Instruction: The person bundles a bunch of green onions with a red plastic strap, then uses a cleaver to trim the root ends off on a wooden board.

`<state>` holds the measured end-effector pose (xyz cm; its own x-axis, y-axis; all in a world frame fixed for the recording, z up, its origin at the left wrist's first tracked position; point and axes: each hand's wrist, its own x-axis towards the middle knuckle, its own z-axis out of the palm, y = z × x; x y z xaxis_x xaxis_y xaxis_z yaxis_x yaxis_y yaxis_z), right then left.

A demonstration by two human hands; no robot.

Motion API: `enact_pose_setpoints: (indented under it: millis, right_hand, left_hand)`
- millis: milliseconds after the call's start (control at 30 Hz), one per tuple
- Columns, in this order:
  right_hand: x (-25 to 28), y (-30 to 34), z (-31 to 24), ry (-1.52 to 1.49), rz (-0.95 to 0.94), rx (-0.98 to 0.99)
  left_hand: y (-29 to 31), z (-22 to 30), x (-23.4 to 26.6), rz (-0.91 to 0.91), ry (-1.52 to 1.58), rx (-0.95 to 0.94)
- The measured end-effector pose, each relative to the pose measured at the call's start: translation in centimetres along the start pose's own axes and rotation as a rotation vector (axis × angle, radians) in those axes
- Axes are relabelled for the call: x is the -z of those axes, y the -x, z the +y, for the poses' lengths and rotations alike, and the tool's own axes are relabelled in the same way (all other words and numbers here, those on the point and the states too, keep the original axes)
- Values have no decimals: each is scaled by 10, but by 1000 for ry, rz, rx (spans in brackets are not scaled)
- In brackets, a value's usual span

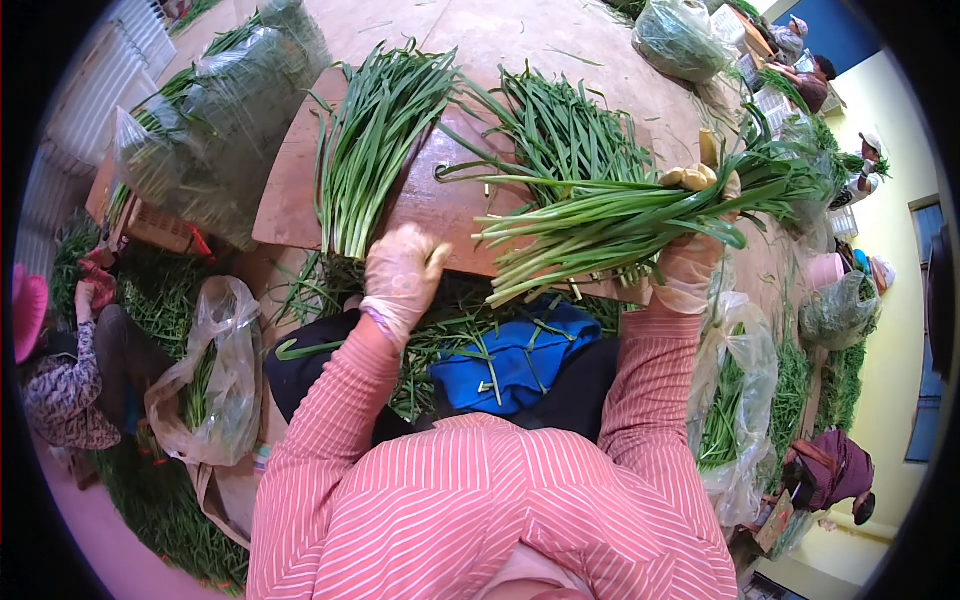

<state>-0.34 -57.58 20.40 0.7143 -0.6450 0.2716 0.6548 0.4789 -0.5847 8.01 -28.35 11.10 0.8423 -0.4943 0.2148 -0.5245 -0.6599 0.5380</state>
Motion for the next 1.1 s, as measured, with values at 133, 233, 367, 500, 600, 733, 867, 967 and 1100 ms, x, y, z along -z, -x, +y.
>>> enact_pose_setpoints:
  millis: [133,233,367,500,600,733,867,967,1100]
  right_hand:
    - [1,0,-5,61,15,-19]
    - [11,0,-10,103,-28,-33]
    - [4,4,-3,-7,-32,-77]
    - [-16,14,-7,-137,-40,-112]
    - [-9,10,-13,-113,-84,-117]
    - [-18,-4,2,93,-8,-97]
    - [-43,-13,34,321,-76,-109]
    - [-71,-11,65,522,-208,-106]
    - [-102,-4,57,809,-542,-506]
  left_hand:
    - [15,-33,4,-37,64,162]
    - [-24,9,10,196,24,-122]
    - [-53,28,4,210,209,-294]
    - [-42,0,-10,188,146,-262]
    - [-30,-35,-9,-367,-230,179]
    - [-40,-16,18,0,210,-215]
    - [-90,69,44,-81,452,-447]
    - [-112,65,25,-214,1029,-357]
    - [-103,56,14,-460,1545,-67]
